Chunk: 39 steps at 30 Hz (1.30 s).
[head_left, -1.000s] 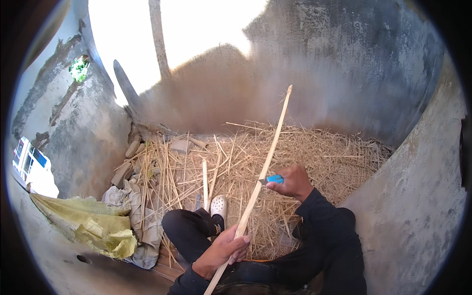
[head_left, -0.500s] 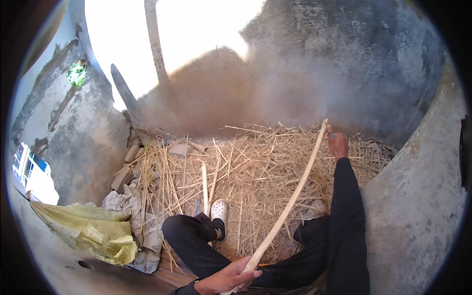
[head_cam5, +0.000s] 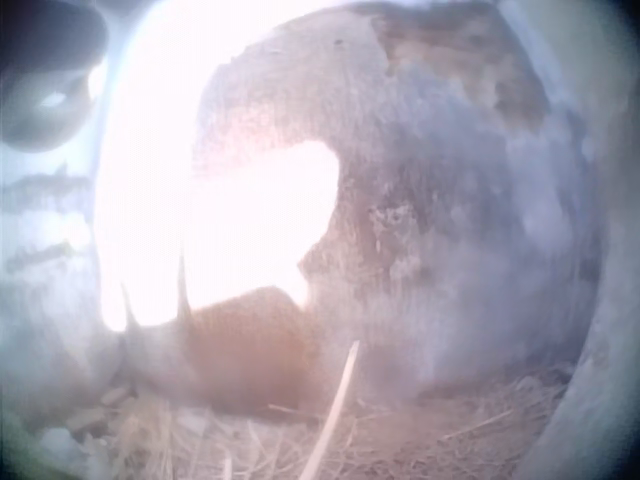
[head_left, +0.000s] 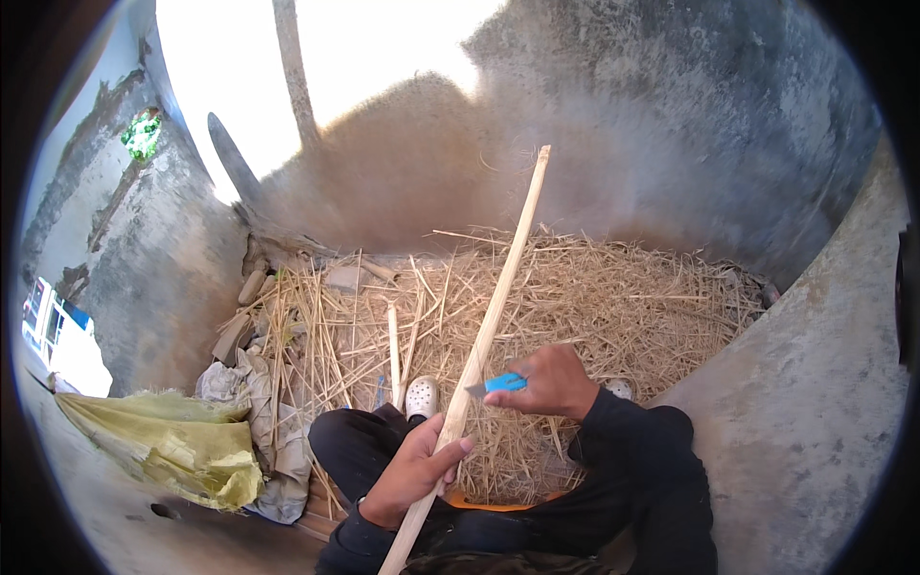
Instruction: The person sits on a straw-covered floor and uses a small blue utility knife to shave the surface of a long bamboo pole. They hold the pole with their left hand and scrape along its length with the knife in their right hand, removing thin strips of material.
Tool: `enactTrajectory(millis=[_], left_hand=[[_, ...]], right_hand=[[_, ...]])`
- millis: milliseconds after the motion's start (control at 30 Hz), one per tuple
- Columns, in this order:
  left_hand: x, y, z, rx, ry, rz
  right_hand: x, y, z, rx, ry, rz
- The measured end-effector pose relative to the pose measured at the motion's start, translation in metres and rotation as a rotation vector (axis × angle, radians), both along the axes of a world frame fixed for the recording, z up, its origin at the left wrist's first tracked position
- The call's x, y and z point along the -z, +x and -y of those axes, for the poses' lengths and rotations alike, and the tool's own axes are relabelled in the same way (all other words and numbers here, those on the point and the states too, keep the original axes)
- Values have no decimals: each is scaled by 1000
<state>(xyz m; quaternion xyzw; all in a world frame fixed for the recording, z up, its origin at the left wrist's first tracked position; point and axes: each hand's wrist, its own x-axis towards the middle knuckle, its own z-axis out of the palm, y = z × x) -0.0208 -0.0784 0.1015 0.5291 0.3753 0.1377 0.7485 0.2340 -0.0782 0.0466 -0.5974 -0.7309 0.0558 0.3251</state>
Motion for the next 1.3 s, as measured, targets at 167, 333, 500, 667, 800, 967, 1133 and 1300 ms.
enactTrajectory(millis=[167,333,500,667,800,967,1133,1300], left_hand=[[-5,-2,10,21,16,-32],[-6,1,6,40,75,-58],[-8,-1,19,52,46,-89],[-4,-5,12,82,64,-86],[-7,-7,11,49,93,-82],[-8,-1,15,86,99,-49],[-7,-6,28,186,-4,-97],[-12,-15,21,72,93,-138]], right_hand=[[12,27,-23,223,-23,1],[13,-17,2,33,146,116],[18,41,-36,306,-3,-48],[14,-23,4,3,123,-61],[10,-3,-10,28,186,36],[33,27,-33,263,313,42],[35,80,-34,417,15,-166],[21,-4,-16,137,122,-95]])
